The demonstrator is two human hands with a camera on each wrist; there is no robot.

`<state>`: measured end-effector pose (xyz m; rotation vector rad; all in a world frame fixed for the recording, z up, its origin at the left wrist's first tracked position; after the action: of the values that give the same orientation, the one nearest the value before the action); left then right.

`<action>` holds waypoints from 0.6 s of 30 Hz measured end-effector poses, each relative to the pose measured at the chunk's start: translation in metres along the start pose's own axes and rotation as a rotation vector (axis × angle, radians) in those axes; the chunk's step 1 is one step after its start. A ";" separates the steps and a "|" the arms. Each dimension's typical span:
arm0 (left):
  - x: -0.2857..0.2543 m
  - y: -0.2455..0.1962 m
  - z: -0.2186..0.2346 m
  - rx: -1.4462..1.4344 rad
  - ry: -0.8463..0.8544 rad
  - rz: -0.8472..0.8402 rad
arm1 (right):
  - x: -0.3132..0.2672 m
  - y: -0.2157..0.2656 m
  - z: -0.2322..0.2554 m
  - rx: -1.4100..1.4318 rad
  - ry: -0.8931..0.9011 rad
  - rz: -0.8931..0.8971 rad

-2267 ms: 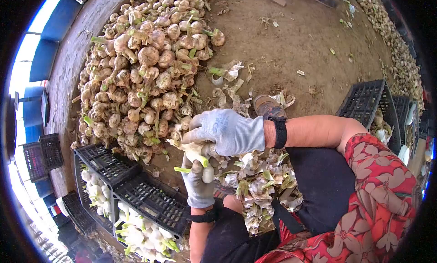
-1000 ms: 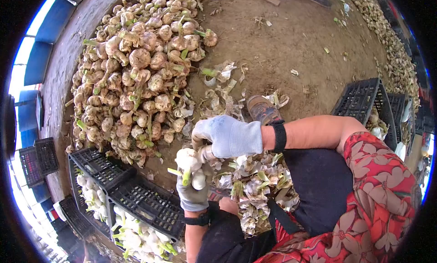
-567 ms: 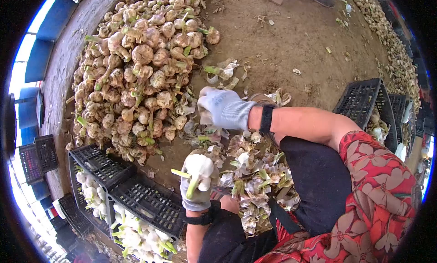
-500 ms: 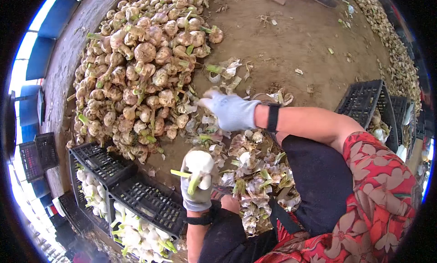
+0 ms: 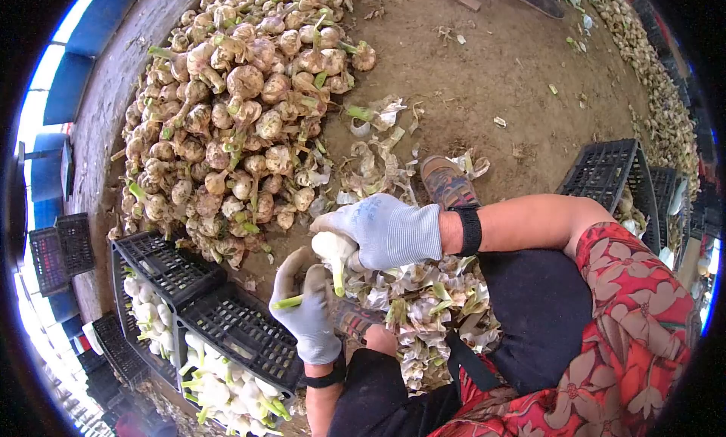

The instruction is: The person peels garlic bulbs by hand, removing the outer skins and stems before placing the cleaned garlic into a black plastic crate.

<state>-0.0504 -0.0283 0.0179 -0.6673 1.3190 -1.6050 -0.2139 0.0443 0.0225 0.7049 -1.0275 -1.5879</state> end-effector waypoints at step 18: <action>0.008 -0.031 -0.019 0.372 -0.006 -0.506 | -0.003 0.009 0.006 -0.221 -0.025 0.066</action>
<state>-0.0795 -0.0273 0.0414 -0.8088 0.8419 -2.1808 -0.2136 0.0481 0.0330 0.4971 -0.8671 -1.6259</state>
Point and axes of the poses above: each hand's wrist, its own x-axis towards the middle knuckle, its own z-axis out of the back of the hand, y = z × x, the point moved 5 cm from there along x, towards the middle knuckle, and after that the axes turned 8 degrees about -y, right-handed, at the moved point
